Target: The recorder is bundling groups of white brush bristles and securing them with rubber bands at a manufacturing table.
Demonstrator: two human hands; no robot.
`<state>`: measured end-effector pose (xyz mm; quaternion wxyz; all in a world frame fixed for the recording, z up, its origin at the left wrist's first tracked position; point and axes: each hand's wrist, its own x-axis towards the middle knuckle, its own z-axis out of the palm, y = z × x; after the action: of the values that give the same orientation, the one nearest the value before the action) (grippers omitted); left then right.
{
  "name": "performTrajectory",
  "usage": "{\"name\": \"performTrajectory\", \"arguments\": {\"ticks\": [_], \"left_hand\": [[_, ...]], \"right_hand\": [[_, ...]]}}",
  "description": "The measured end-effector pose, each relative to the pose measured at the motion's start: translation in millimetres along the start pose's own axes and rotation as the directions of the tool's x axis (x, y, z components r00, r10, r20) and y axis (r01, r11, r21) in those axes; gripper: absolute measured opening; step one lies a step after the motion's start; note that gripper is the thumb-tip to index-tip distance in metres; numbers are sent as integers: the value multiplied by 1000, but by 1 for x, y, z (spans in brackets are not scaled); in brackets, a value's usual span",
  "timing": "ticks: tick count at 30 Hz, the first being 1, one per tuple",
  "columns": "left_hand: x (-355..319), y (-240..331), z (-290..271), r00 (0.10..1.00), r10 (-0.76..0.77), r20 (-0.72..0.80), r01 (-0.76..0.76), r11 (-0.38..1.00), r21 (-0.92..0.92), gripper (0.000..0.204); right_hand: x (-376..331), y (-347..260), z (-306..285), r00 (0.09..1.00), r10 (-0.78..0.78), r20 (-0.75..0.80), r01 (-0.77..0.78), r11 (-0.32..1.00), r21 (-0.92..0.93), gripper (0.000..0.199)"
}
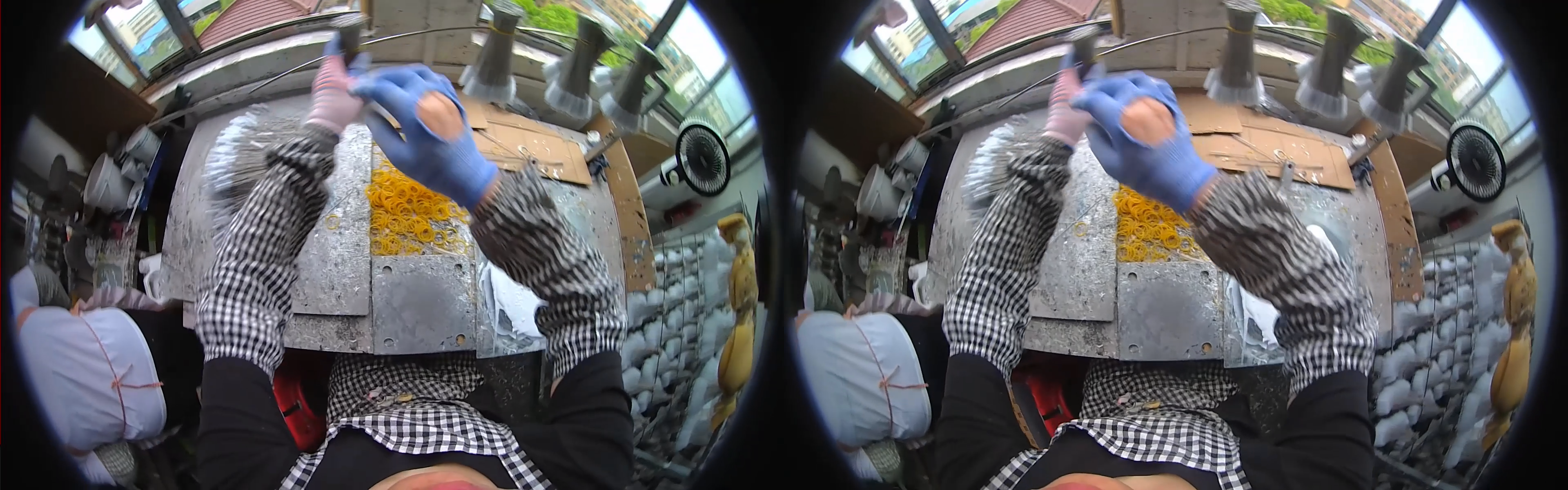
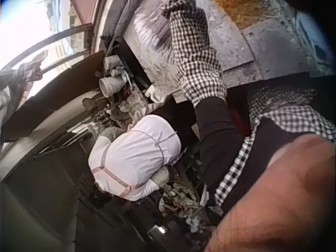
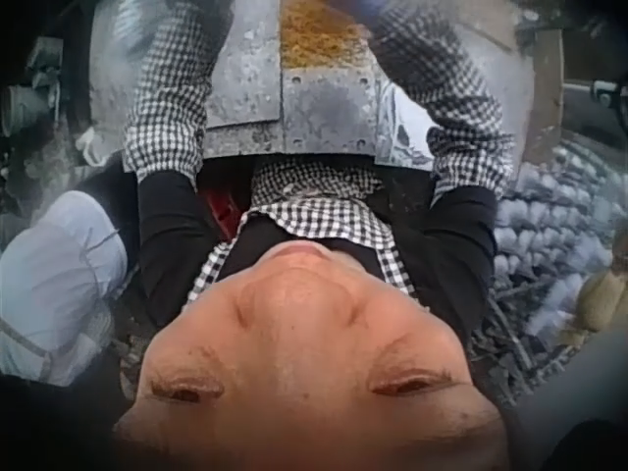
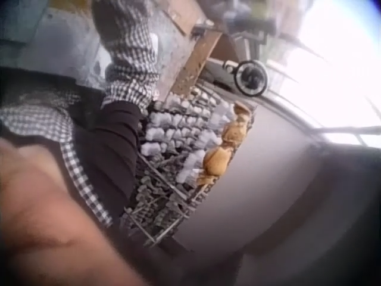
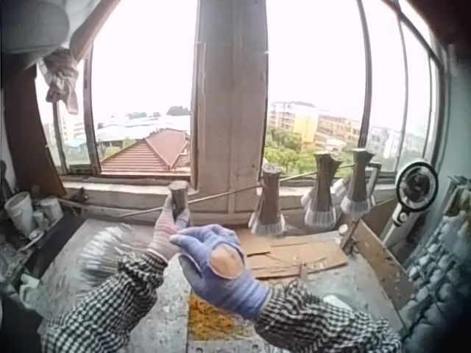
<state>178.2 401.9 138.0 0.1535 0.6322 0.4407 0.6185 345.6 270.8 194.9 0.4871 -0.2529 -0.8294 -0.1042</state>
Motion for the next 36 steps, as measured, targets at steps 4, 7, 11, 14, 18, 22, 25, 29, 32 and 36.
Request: {"name": "performTrajectory", "arguments": {"ticks": [4,7,11,14,18,22,25,29,32,36], "left_hand": [[18,28,71,993,114,1,-113,981,160,63],[8,37,80,992,16,124,-25,997,71,84],[-103,39,21,916,-54,398,-70,954,291,98],[-189,32,-84,844,-129,520,-180,847,501,100],[-235,20,-206,836,-477,272,-123,319,940,111],[-237,0,-260,718,-682,139,124,322,939,102],[-242,-4,-264,757,-634,158,45,292,955,87],[-242,-3,-273,742,-636,213,-17,300,954,62],[-244,-10,-292,740,-608,288,-152,265,952,57],[-245,-3,-314,812,-474,341,-218,295,930,52]], "right_hand": [[-50,-66,-25,971,45,235,-90,979,182,30],[-80,-89,-16,941,51,336,-143,956,256,30],[-115,-78,-5,891,136,433,-285,910,300,26],[-127,-60,9,852,226,472,-384,883,269,25],[-129,-32,72,842,149,518,-303,925,227,19],[-120,-24,156,823,33,566,-161,971,178,18],[-109,-30,189,758,-17,652,-73,991,111,15],[-111,-31,202,736,-177,653,140,984,108,9],[-110,-28,212,675,-297,675,286,949,131,8],[-104,-16,211,721,-270,638,174,962,211,8]]}}
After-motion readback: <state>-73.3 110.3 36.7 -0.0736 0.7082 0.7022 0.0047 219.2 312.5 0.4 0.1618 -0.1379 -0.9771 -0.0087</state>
